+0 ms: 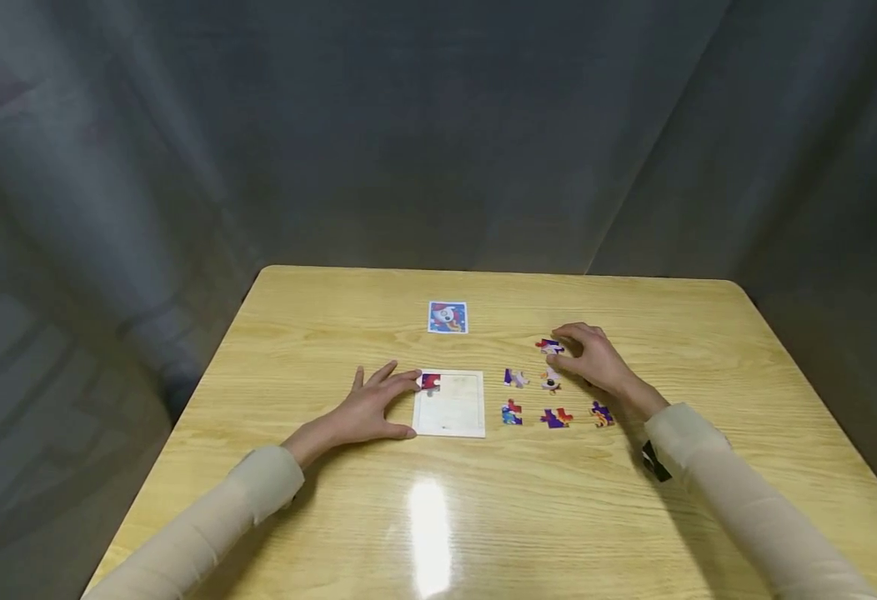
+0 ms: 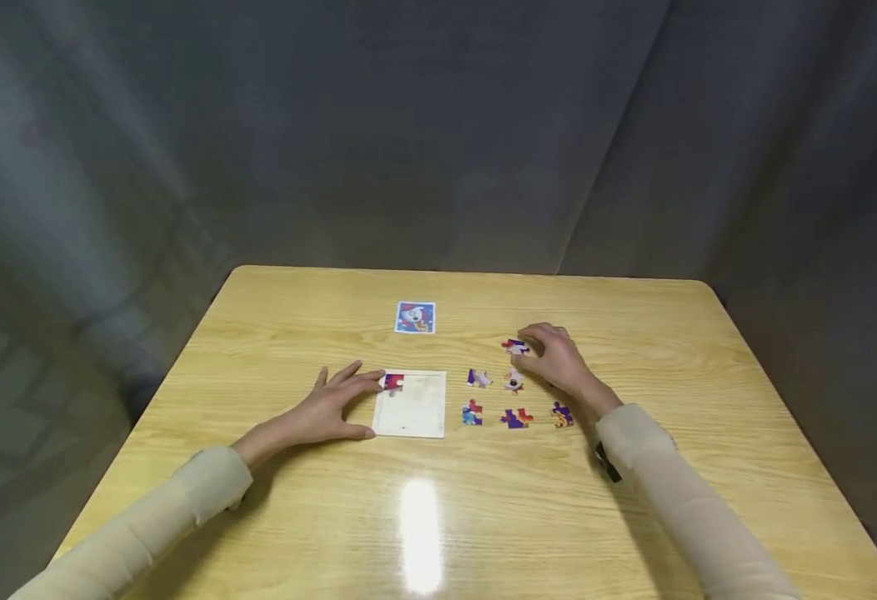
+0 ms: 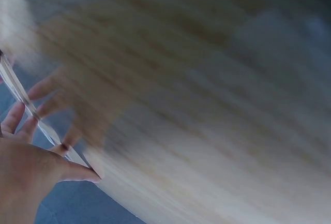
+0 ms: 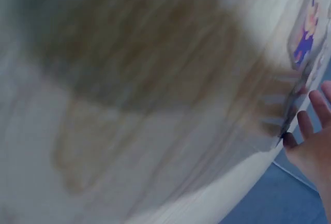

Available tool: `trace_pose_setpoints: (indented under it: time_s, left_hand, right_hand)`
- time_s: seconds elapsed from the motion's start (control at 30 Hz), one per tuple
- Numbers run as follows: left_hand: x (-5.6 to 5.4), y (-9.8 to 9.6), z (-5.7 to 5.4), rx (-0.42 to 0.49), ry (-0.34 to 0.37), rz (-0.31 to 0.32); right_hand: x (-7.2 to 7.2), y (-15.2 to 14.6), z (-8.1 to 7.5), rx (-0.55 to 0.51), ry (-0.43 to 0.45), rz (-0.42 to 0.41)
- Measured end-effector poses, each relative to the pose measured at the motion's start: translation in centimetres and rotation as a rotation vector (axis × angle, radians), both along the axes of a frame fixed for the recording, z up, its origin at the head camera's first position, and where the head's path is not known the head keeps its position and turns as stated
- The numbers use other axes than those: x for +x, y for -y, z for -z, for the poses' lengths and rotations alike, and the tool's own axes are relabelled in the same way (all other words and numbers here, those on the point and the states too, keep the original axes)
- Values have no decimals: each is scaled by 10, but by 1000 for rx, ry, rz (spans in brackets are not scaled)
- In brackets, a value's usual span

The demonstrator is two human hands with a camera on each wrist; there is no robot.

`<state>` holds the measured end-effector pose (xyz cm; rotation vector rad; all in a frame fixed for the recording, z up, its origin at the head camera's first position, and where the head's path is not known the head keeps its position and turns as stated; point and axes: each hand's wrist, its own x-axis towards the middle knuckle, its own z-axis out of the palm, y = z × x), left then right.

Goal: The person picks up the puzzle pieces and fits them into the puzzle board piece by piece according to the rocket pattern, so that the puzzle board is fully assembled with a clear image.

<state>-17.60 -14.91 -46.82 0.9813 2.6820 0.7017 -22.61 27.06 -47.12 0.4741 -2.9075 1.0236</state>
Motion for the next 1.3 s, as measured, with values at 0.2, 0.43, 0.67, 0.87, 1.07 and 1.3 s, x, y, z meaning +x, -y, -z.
trace_pose_setpoints:
  time_s: [0.2, 0.43, 0.67, 0.87, 1.07, 1.3]
  left_hand:
    - [4, 0, 2, 4, 8, -14]
    - [8, 0, 2, 5, 3, -15]
    - [12, 0, 0, 3, 2, -17]
    - [13, -1, 0, 7, 8, -21]
    - [11, -3, 2, 2, 10, -15]
    - [11, -8, 0, -3, 17, -18]
  right_hand:
    - [-1, -2, 1, 61, -25, -22]
    - [0, -6, 0, 55, -89, -39]
    - [-2, -9, 3, 82, -180, -44]
    - [-1, -6, 0, 148, -204, -28]
    - [2, 0, -5, 249, -248, -6]
    - [11, 10, -9, 193, -370, -35]
